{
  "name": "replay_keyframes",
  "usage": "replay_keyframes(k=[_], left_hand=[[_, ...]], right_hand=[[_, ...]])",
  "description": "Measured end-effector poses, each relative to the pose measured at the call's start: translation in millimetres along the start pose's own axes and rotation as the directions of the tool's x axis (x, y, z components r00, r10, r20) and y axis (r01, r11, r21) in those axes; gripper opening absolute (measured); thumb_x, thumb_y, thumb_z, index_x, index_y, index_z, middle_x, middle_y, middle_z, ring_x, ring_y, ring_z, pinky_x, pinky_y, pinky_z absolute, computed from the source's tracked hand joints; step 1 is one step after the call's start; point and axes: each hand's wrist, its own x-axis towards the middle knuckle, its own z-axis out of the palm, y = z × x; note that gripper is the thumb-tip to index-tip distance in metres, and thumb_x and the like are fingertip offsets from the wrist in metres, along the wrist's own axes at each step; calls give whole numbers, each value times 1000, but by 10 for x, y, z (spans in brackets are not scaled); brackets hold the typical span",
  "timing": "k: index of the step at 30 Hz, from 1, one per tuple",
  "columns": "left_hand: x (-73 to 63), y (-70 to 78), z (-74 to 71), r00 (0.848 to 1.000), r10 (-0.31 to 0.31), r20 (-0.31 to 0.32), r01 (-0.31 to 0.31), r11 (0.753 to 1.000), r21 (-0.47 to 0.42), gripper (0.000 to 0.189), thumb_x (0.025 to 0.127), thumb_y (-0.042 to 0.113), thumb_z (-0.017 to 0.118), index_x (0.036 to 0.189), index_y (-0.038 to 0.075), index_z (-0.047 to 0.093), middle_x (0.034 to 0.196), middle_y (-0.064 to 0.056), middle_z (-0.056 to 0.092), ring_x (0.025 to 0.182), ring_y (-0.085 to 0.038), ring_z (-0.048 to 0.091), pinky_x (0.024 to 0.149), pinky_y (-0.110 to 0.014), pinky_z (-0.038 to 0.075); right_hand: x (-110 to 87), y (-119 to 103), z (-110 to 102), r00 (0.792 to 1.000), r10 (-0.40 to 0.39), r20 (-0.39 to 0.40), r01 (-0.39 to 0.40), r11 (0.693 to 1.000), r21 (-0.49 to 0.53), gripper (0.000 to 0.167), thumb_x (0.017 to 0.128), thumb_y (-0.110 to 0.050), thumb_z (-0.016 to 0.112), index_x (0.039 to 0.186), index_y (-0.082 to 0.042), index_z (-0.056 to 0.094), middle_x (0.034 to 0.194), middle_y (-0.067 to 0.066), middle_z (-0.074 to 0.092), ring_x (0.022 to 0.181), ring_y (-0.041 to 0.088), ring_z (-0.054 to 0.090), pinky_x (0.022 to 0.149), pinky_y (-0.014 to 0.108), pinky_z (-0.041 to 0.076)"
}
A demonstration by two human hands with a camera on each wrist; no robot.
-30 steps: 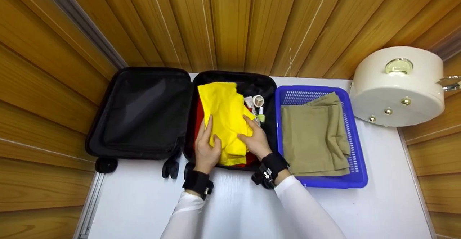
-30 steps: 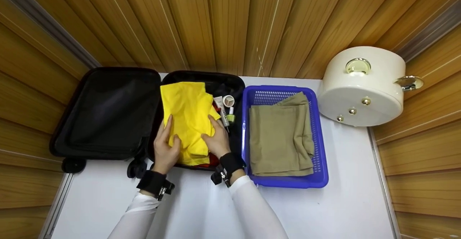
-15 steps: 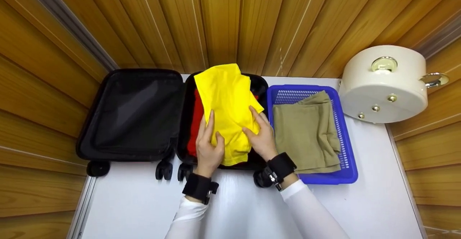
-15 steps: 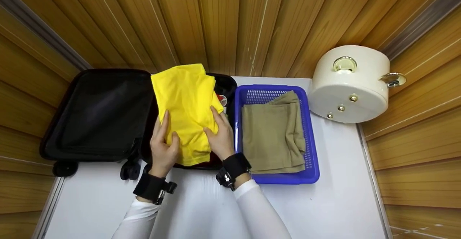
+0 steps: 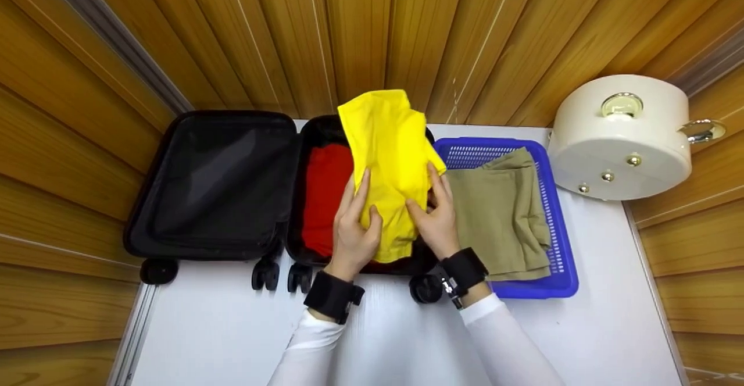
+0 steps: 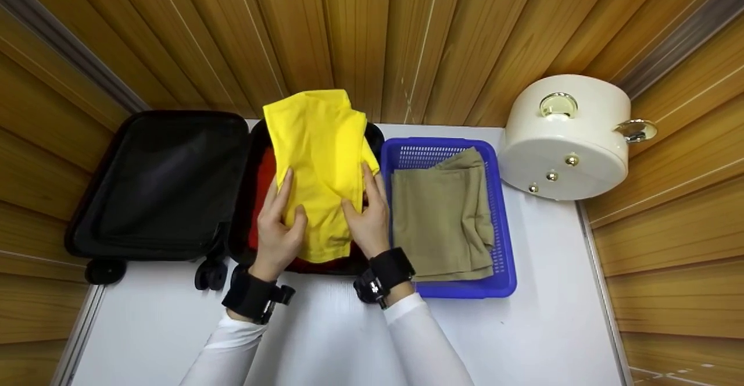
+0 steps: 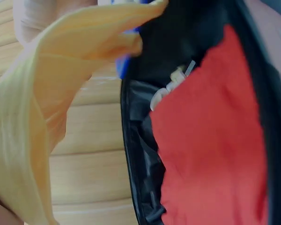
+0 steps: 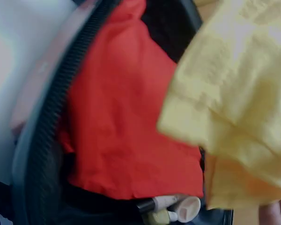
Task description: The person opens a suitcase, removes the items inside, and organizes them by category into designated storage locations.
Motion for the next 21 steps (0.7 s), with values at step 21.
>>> replay_keyframes(k=[21], left_hand=[[-253,358,1046,751,-451,482,462,881,103,72,100,4,61,164,17,31,171,-14,20,145,-32,44,96,-32,55]], right_hand=[[-158,-246,-1522,993,88,-77,-106,958,-265,75,94,16,56,162,-6,34,168,18,26,157,31,18,127,30,13]])
